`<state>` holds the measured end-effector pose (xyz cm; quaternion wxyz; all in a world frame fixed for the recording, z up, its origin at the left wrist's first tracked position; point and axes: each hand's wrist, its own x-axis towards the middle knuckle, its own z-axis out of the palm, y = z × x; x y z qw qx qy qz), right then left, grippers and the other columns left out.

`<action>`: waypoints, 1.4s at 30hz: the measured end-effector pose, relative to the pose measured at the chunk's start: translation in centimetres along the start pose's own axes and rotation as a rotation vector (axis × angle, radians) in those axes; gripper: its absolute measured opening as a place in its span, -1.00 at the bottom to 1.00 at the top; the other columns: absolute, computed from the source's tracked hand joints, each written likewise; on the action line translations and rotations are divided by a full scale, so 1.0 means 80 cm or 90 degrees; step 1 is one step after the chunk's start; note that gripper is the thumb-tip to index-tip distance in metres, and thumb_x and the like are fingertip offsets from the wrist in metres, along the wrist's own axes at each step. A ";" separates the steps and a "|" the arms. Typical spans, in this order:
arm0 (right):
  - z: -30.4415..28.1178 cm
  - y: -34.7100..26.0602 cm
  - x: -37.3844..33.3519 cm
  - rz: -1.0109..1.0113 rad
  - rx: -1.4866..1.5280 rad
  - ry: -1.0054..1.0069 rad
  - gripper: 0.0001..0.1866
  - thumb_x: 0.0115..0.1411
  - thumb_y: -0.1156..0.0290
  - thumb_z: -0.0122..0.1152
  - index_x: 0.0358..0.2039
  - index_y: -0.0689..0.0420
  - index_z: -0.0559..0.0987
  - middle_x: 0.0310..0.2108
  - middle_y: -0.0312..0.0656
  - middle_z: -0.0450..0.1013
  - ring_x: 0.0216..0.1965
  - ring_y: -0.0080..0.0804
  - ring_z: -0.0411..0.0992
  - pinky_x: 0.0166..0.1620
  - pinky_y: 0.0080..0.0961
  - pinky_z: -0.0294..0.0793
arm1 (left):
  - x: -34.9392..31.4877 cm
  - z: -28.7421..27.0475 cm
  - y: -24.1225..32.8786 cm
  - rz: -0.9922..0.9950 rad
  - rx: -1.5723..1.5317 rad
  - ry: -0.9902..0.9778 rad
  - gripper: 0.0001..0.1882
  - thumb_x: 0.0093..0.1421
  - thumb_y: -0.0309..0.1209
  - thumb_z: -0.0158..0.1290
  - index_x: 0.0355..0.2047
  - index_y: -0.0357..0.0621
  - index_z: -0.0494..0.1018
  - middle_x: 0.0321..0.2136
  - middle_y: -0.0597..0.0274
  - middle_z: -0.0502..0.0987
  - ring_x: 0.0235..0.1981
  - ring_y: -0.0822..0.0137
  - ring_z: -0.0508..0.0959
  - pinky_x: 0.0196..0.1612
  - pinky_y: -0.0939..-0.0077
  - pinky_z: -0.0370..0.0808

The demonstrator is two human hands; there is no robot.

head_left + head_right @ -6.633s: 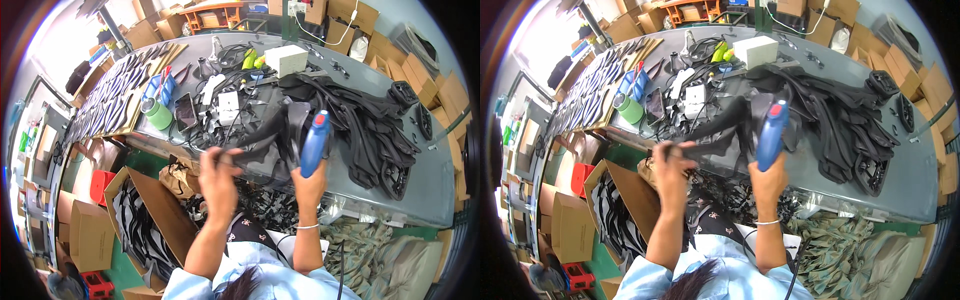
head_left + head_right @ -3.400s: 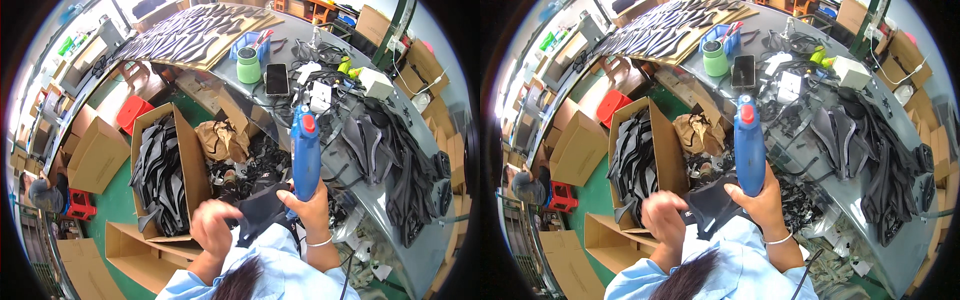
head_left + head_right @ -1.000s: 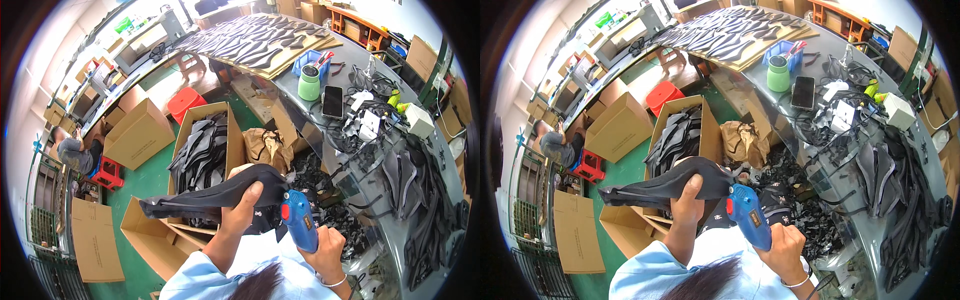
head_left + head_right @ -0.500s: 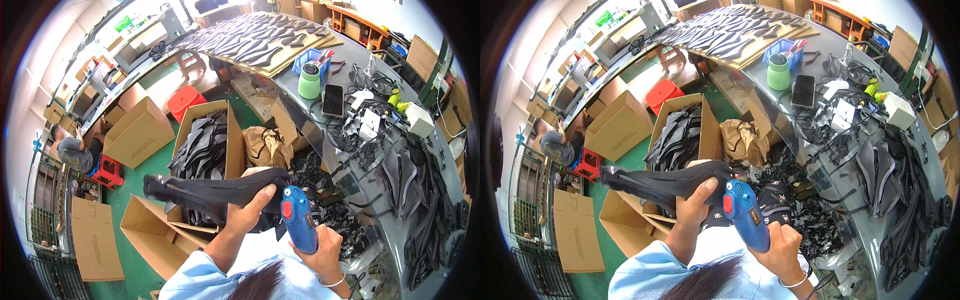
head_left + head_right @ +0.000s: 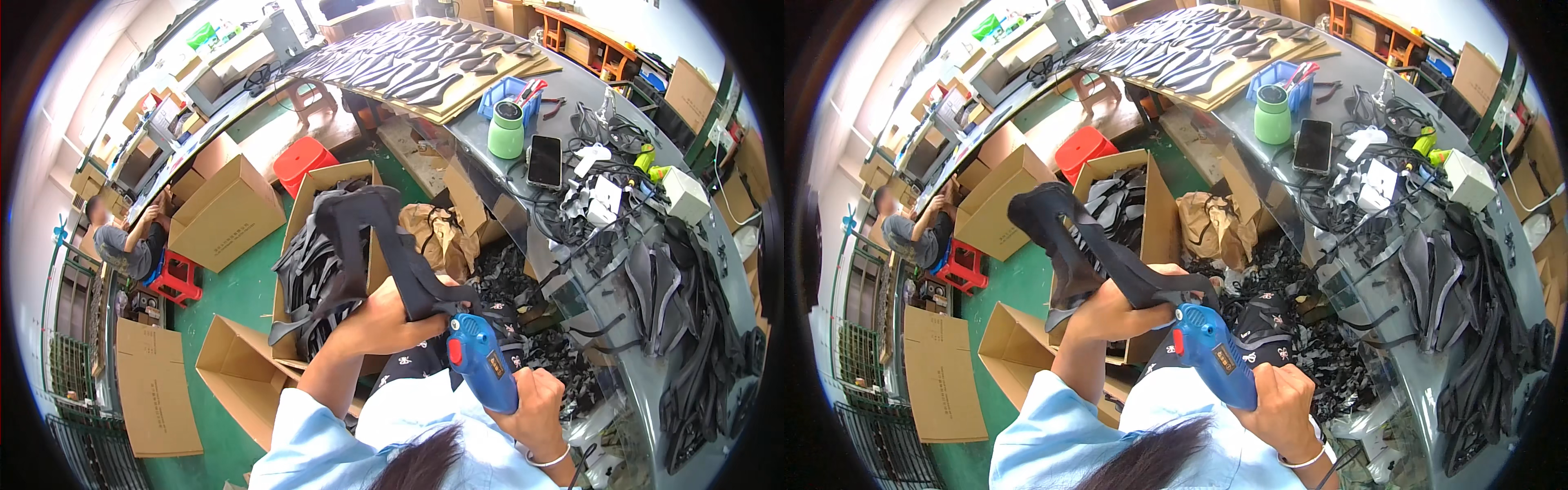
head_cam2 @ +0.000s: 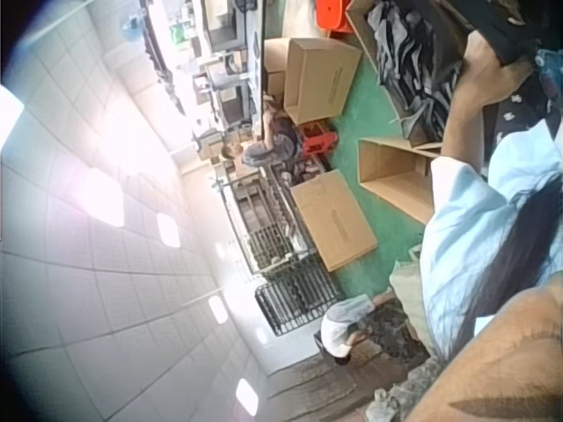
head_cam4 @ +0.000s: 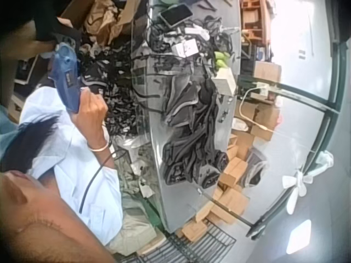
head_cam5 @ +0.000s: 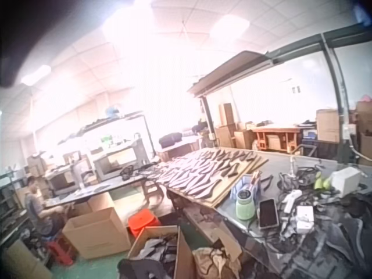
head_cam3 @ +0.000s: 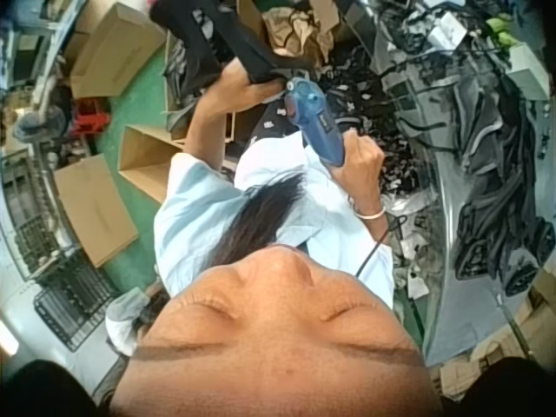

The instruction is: The person uses a blue hot glue gun to apply adhesive to the edges of black, flexible parts. They pick up parts from a cardboard box, apply glue to specific seams, and place the finished items onto a pile on the table. The process is repeated continuously throughout the clip.

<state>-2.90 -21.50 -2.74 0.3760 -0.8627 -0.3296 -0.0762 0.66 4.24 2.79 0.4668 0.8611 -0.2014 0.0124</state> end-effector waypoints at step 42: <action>0.014 -0.015 0.009 0.039 0.176 -0.001 -0.44 -0.27 0.14 0.57 -0.54 0.17 0.34 -0.71 -0.17 0.30 -0.69 -0.26 0.36 -0.57 -0.40 0.33 | -0.003 0.072 -0.013 0.041 -0.712 0.557 -0.66 0.20 -0.44 0.03 -0.04 -0.23 0.28 -0.39 0.03 0.49 -0.42 0.31 0.55 -0.39 0.53 0.51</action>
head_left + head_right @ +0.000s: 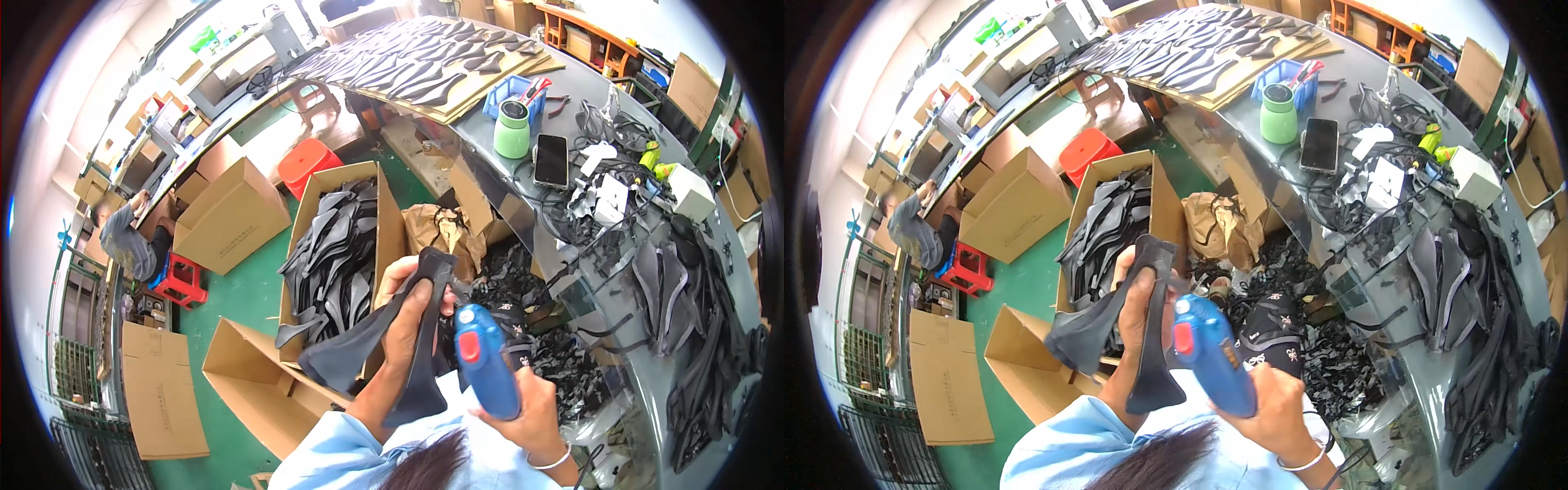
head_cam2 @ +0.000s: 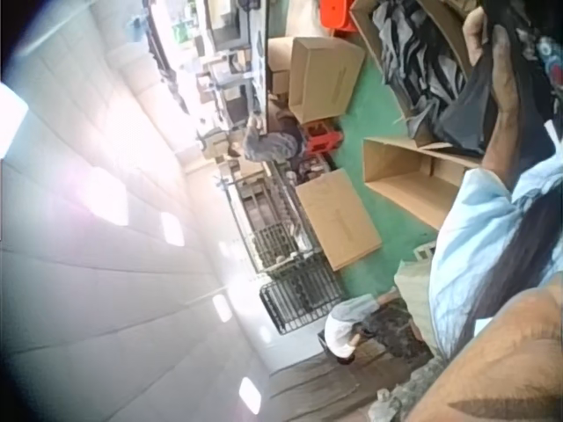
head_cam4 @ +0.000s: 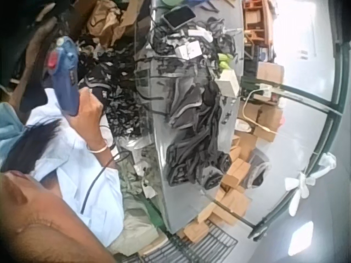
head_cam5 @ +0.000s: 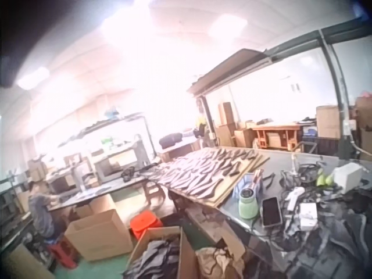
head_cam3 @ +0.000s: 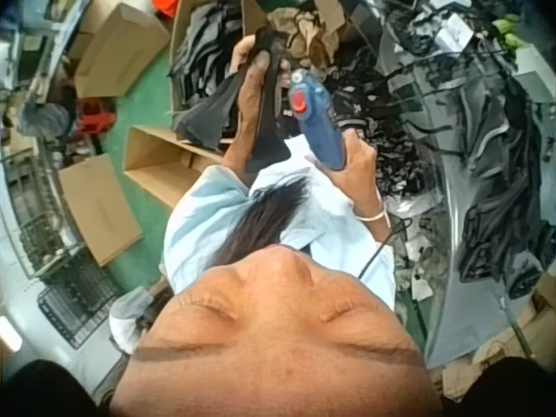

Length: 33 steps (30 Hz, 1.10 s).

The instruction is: The person uses a blue hot glue gun to apply adhesive to the edges of black, flexible parts. They pick up parts from a cardboard box, apply glue to specific seams, and place the finished items onto a pile on the table. The process is repeated continuously throughout the clip.

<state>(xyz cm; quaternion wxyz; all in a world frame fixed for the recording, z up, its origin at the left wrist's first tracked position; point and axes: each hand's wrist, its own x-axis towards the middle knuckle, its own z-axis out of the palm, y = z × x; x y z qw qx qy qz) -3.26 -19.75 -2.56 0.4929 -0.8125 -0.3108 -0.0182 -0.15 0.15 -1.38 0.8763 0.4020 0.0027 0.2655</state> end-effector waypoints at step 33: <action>-0.025 0.025 -0.013 0.029 -0.095 0.007 -0.48 -0.28 0.22 0.54 -0.60 0.14 0.29 -0.73 -0.15 0.29 -0.70 -0.19 0.33 -0.59 -0.38 0.29 | 0.018 -0.006 0.064 -0.440 0.327 -0.228 -0.65 0.12 -0.46 0.09 -0.07 -0.32 0.43 -0.32 0.18 0.53 -0.40 0.47 0.53 -0.42 0.66 0.45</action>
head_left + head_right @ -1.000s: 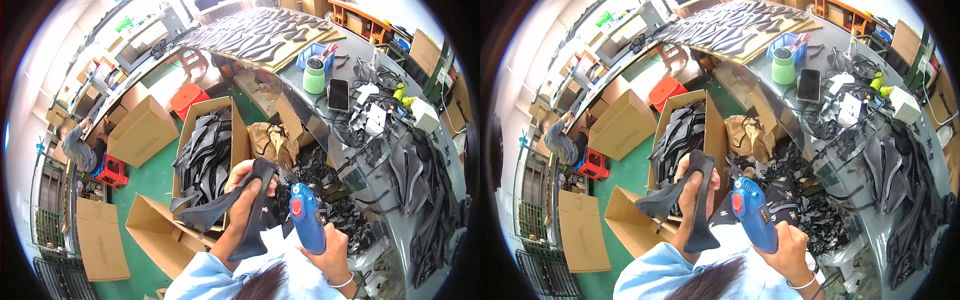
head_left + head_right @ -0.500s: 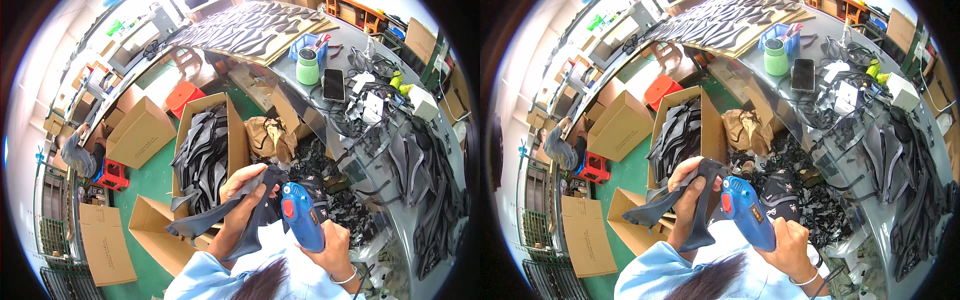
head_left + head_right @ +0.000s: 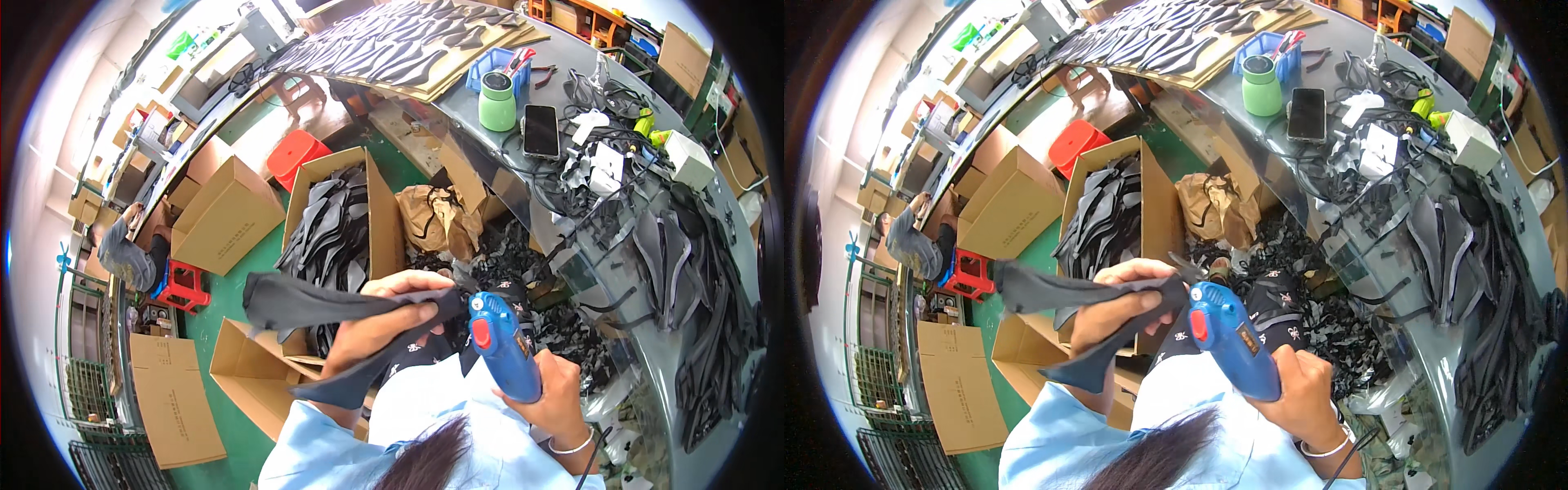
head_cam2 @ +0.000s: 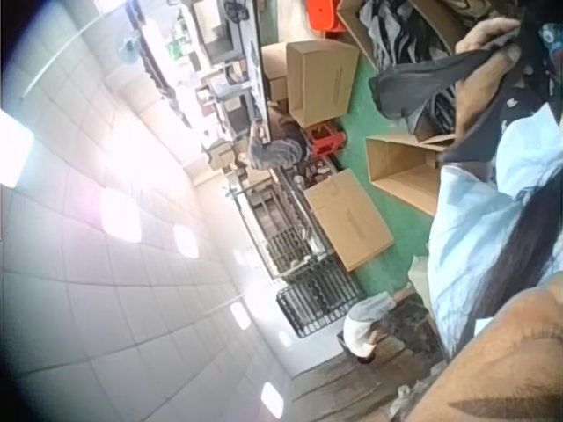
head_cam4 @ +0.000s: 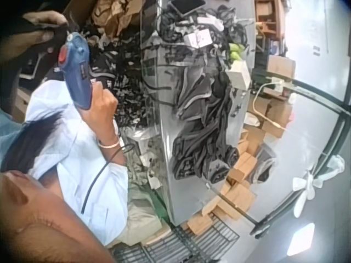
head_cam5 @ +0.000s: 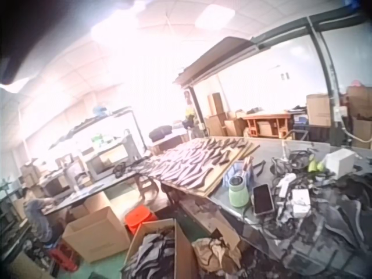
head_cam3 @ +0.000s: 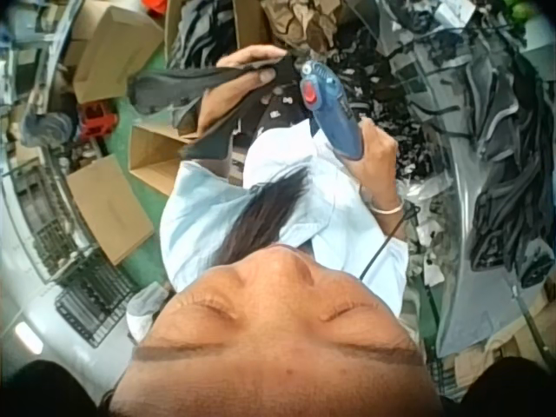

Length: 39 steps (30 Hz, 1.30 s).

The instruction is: The person uses a blue hot glue gun to apply adhesive to the edges of black, flexible parts. They pick up parts from a cardboard box, apply glue to specific seams, and place the finished items onto a pile on the table. The process is repeated continuously throughout the clip.

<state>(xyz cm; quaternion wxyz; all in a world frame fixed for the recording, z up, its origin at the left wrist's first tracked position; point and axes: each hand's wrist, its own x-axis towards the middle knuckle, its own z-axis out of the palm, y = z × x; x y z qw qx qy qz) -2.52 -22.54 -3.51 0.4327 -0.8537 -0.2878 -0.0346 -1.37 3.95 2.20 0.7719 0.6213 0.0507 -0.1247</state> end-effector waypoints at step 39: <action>0.017 -0.009 -0.001 -0.034 -0.008 0.006 -0.62 -0.22 0.34 0.43 -0.61 0.13 0.32 -0.77 -0.22 0.27 -0.74 -0.24 0.29 -0.62 -0.38 0.23 | 0.019 0.000 0.057 0.151 0.465 -0.115 -0.52 -0.03 -0.44 0.17 -0.04 -0.27 0.40 -0.19 0.14 0.53 -0.16 0.31 0.52 -0.04 0.49 0.43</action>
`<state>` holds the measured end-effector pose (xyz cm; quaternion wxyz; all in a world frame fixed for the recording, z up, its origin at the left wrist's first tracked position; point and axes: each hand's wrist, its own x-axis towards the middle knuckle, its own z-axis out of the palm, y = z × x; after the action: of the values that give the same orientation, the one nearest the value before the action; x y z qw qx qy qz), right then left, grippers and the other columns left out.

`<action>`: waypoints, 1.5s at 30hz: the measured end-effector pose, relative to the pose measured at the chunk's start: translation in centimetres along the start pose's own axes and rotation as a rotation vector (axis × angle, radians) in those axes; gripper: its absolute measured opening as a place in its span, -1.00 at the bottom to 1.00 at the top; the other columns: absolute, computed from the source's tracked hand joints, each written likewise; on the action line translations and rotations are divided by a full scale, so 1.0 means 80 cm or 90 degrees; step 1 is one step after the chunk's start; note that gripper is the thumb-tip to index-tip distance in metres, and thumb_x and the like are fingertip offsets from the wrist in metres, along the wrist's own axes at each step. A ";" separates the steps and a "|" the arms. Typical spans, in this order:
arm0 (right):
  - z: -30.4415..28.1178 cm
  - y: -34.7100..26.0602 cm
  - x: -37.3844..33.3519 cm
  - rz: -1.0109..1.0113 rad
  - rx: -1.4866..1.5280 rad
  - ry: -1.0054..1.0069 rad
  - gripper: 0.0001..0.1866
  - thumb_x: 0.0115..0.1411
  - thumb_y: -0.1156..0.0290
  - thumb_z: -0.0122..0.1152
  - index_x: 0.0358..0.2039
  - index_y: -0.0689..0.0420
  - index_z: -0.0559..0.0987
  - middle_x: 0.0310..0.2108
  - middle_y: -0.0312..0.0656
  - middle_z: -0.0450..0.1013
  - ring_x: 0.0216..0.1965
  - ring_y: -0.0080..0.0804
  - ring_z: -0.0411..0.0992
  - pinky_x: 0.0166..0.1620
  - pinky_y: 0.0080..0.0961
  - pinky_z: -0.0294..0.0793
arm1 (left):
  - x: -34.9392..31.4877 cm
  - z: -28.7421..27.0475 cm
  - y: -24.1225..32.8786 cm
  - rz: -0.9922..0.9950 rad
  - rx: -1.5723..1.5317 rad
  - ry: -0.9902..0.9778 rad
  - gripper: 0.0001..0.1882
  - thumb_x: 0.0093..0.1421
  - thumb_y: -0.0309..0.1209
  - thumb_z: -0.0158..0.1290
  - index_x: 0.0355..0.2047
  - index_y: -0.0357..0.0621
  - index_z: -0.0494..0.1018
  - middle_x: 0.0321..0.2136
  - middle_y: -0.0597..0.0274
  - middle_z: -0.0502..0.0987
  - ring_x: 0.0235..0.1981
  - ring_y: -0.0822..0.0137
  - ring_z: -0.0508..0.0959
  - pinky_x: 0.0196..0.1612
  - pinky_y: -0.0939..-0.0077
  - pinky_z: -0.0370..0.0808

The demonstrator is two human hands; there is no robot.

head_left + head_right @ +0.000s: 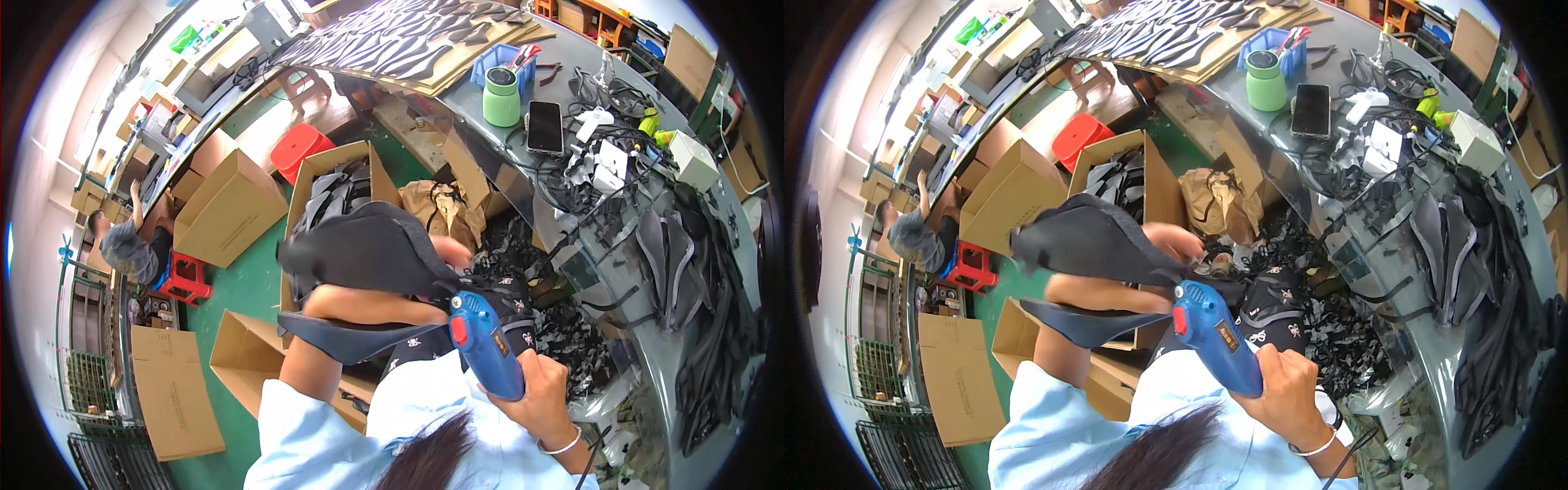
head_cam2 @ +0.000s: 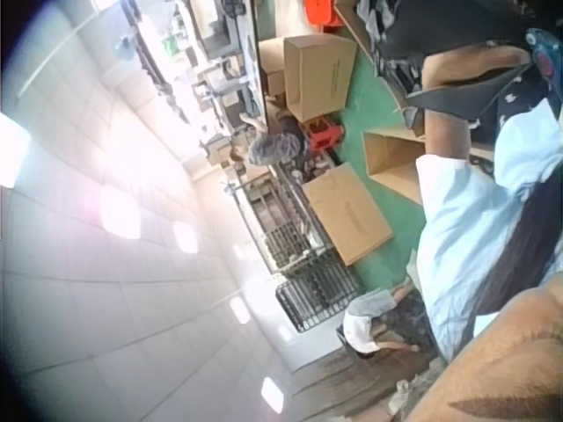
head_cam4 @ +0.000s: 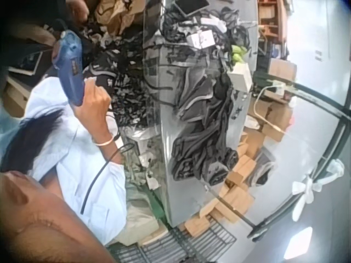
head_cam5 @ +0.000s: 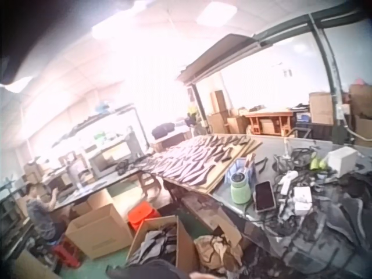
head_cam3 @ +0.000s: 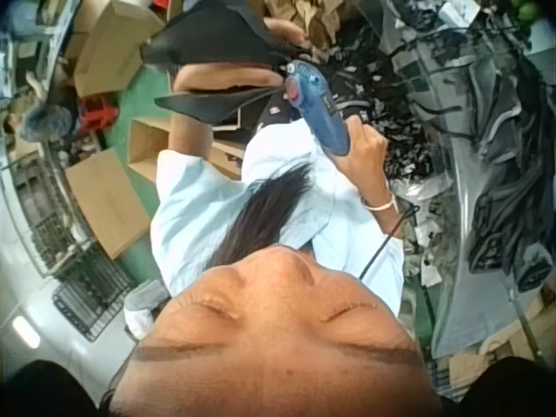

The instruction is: The person uses a blue hot glue gun to apply adhesive to the edges of black, flexible parts. They pick up parts from a cardboard box, apply glue to specific seams, and place the finished items onto a pile on the table. The process is repeated continuously throughout the clip.

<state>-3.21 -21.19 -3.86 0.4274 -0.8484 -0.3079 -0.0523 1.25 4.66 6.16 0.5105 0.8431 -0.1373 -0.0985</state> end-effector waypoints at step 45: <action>-0.009 -0.013 0.012 -0.036 -0.105 0.046 -0.63 -0.25 0.39 0.42 -0.61 0.14 0.31 -0.74 -0.22 0.24 -0.71 -0.22 0.27 -0.55 -0.38 0.23 | -0.008 0.053 -0.017 0.036 -0.255 0.174 -0.64 0.00 -0.64 -0.01 -0.12 -0.25 0.35 -0.23 0.20 0.53 -0.17 0.47 0.50 -0.09 0.61 0.39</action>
<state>-2.89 -20.82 -2.30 0.3654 -0.8691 -0.3109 -0.1202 -0.47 1.96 3.02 0.6841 0.7262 -0.0680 0.0053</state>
